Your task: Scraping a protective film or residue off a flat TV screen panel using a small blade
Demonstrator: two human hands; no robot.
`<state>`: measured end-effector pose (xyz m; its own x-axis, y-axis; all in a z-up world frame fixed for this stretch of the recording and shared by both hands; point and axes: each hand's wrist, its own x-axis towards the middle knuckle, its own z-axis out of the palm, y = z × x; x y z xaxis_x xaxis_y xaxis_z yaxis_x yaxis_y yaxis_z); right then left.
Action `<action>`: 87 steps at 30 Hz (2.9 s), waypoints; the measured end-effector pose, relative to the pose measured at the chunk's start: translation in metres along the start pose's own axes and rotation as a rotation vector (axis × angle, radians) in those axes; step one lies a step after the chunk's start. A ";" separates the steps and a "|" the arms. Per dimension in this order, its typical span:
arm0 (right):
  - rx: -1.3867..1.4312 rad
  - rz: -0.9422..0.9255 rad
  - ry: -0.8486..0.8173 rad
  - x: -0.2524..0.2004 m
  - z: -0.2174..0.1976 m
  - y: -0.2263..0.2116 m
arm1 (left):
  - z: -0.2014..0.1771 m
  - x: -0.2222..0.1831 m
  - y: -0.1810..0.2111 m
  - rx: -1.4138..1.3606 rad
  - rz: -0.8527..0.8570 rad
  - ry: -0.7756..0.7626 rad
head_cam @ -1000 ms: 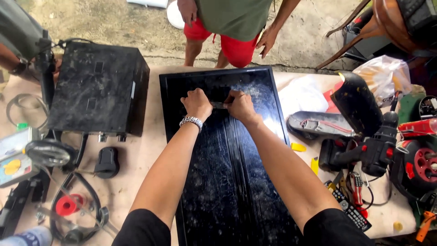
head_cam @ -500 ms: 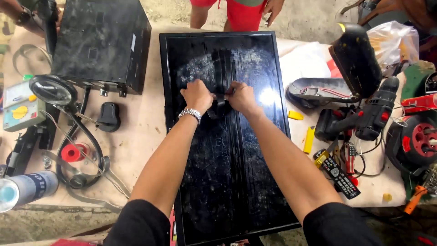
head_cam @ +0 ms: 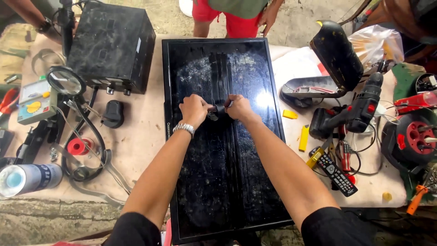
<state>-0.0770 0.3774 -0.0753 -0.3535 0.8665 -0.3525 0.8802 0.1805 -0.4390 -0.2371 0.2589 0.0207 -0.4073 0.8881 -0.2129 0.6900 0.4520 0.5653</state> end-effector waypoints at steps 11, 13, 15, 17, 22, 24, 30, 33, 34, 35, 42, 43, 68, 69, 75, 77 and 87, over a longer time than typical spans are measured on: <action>0.101 0.032 -0.068 -0.038 -0.030 -0.021 | 0.006 -0.043 -0.005 -0.086 0.239 0.201; 0.111 0.017 -0.058 -0.036 -0.026 -0.019 | -0.058 -0.026 0.045 -0.818 0.128 -0.013; 0.118 -0.001 -0.050 -0.042 -0.034 -0.027 | -0.096 -0.008 0.069 -1.542 -0.018 -0.239; 0.234 0.072 -0.165 -0.057 -0.055 -0.044 | -0.107 0.010 0.068 -0.884 0.240 0.048; 0.112 0.045 -0.012 -0.034 -0.014 -0.016 | 0.001 0.003 -0.022 -0.152 0.305 0.164; 0.153 0.041 -0.018 -0.038 -0.015 -0.014 | 0.023 -0.007 -0.032 -0.024 0.348 0.118; 0.158 0.139 -0.015 -0.044 -0.018 -0.024 | 0.045 0.012 -0.026 0.024 0.282 0.180; 0.153 0.177 -0.046 -0.050 -0.025 -0.032 | 0.063 0.036 -0.039 0.161 0.164 0.054; 0.167 0.199 -0.052 -0.056 -0.030 -0.039 | 0.068 0.038 -0.042 0.156 0.095 0.046; 0.180 0.216 -0.046 -0.057 -0.041 -0.046 | 0.071 0.046 -0.040 0.149 0.034 0.048; 0.171 0.192 -0.087 -0.067 -0.038 -0.039 | 0.055 0.026 -0.023 0.233 0.022 0.016; 0.179 0.195 -0.092 -0.073 -0.037 -0.037 | 0.053 0.017 -0.019 0.256 0.019 0.012; 0.179 0.138 -0.199 -0.279 -0.040 -0.014 | 0.086 -0.178 -0.035 0.034 -0.089 -0.078; 0.181 0.134 -0.199 -0.289 -0.039 -0.013 | 0.089 -0.187 -0.041 0.036 -0.090 -0.073; 0.260 0.018 -0.133 -0.326 -0.029 0.002 | 0.100 -0.218 -0.046 0.109 -0.095 -0.023; 0.237 0.022 -0.147 -0.341 -0.026 0.006 | 0.093 -0.241 -0.039 0.052 -0.137 -0.062; 0.249 -0.065 -0.142 -0.413 -0.009 0.029 | 0.089 -0.334 -0.027 -0.008 -0.099 -0.049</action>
<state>0.0975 0.0287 0.0654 -0.4626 0.7801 -0.4214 0.7557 0.0984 -0.6474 -0.0665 -0.0424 0.0054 -0.4436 0.8421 -0.3068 0.6431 0.5375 0.5455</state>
